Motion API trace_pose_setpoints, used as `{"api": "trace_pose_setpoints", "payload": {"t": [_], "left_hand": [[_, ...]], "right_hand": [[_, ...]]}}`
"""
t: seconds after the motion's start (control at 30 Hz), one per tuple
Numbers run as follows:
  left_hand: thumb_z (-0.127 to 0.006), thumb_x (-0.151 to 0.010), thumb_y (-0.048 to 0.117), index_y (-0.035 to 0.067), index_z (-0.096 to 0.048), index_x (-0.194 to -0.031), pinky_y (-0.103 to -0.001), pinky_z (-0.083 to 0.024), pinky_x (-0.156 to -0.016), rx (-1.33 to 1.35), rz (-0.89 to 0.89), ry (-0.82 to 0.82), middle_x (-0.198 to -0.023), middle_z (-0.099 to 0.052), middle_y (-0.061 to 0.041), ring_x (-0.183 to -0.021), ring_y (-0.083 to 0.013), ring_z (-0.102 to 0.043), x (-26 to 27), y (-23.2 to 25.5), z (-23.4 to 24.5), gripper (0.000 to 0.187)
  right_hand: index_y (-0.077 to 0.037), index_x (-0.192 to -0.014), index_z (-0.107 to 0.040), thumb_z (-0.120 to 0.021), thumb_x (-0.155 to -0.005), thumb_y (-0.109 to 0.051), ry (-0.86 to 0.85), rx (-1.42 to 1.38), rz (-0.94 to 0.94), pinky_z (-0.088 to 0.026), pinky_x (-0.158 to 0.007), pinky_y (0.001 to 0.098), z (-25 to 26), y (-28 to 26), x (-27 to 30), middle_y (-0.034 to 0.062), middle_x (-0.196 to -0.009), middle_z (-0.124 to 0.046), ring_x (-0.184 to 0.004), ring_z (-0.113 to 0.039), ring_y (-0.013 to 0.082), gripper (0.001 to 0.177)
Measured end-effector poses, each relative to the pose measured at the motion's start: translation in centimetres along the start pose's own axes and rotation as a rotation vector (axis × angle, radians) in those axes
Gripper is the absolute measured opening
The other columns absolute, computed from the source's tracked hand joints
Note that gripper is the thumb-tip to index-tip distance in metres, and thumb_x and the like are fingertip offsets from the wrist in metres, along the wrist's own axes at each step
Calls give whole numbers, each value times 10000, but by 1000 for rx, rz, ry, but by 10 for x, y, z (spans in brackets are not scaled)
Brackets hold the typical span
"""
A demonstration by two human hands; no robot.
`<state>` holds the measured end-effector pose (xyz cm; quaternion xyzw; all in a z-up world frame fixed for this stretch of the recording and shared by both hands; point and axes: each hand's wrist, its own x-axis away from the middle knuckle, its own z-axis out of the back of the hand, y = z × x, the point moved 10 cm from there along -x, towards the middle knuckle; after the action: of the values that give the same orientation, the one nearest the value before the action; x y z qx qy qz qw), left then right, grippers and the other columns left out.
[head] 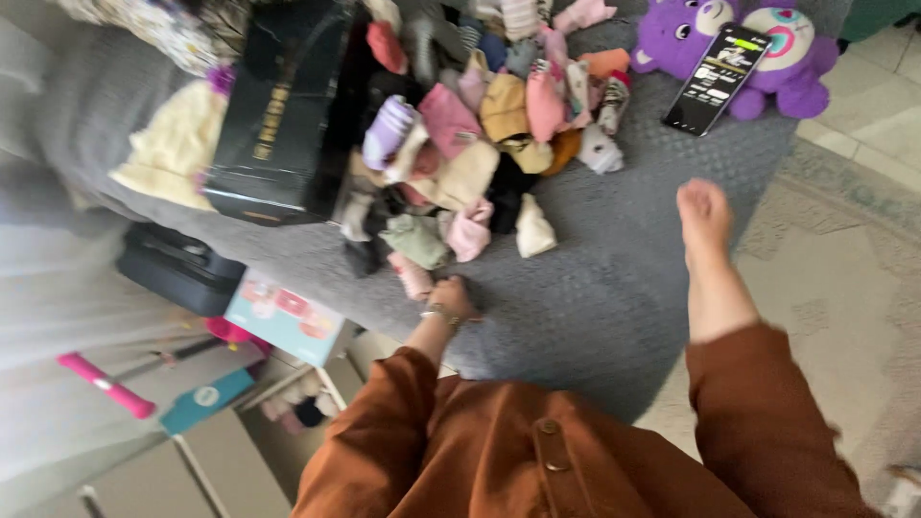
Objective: The person folds several small garments including pink and black underwear and a pair of black tights on a bed, then places them into an open drawer. The person handles each item one at a time, folding and arranging them neatly in the drawer.
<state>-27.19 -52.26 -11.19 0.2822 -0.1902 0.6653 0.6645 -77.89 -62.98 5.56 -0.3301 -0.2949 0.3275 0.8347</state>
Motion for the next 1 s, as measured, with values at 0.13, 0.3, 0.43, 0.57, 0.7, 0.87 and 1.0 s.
{"api": "trace_pose_setpoints", "payload": {"t": [0.13,0.3,0.43,0.57,0.7,0.87,1.0], "left_hand": [[-997,-543,512,28,-561,-1143,-483,-594,-903,194,69,-114,-1118,-628,-201,-1057,-421,-710,28,3,33,886],[-892,-708,510,68,-562,-1191,-465,-521,-897,485,278,45,-1114,-581,-181,-998,-390,-606,87,-1,50,734],[-785,-842,486,94,-562,-1329,-429,-542,-1025,641,435,-43,-1300,-546,-156,-1119,-304,-619,129,14,54,664],[-835,-736,555,88,-565,-1277,-480,-491,-1003,564,343,70,-1227,-549,-181,-1092,-400,-606,115,9,46,764],[-795,-775,588,91,-557,-1185,-449,-515,-975,547,397,-49,-1202,-556,-142,-1080,-327,-587,109,11,59,687],[-800,-755,612,88,-545,-1127,-482,-509,-926,513,357,18,-1143,-557,-157,-1012,-376,-600,101,9,52,691],[-725,-815,622,106,-569,-1180,-440,-526,-913,579,463,-157,-1213,-559,-138,-1062,-324,-596,111,16,77,651]], "right_hand": [[-156,-1193,-710,-805,-889,-169,177,-144,290,-528,-918,344,16,-29,-140,27,-1029,-681,-1007,-655,164,319],[-124,-1163,-692,-694,-955,-194,288,-185,314,-604,-965,370,25,-37,-231,71,-1193,-767,-1117,-737,239,219],[-162,-1026,-703,-694,-878,-176,272,-262,254,-606,-871,363,15,-25,-259,27,-1048,-780,-987,-740,194,149],[-144,-923,-733,-739,-829,-153,323,-329,348,-588,-731,320,4,-18,-280,-8,-858,-758,-807,-705,155,94],[-114,-912,-696,-782,-845,-125,346,-429,347,-604,-742,316,-1,-17,-282,51,-891,-780,-810,-713,155,109],[-95,-880,-688,-787,-827,-86,406,-372,490,-598,-709,328,3,-20,-286,78,-854,-780,-775,-717,183,113],[-80,-916,-689,-829,-850,-72,364,-421,465,-624,-721,332,-1,-16,-286,108,-903,-809,-820,-749,192,155]]}}
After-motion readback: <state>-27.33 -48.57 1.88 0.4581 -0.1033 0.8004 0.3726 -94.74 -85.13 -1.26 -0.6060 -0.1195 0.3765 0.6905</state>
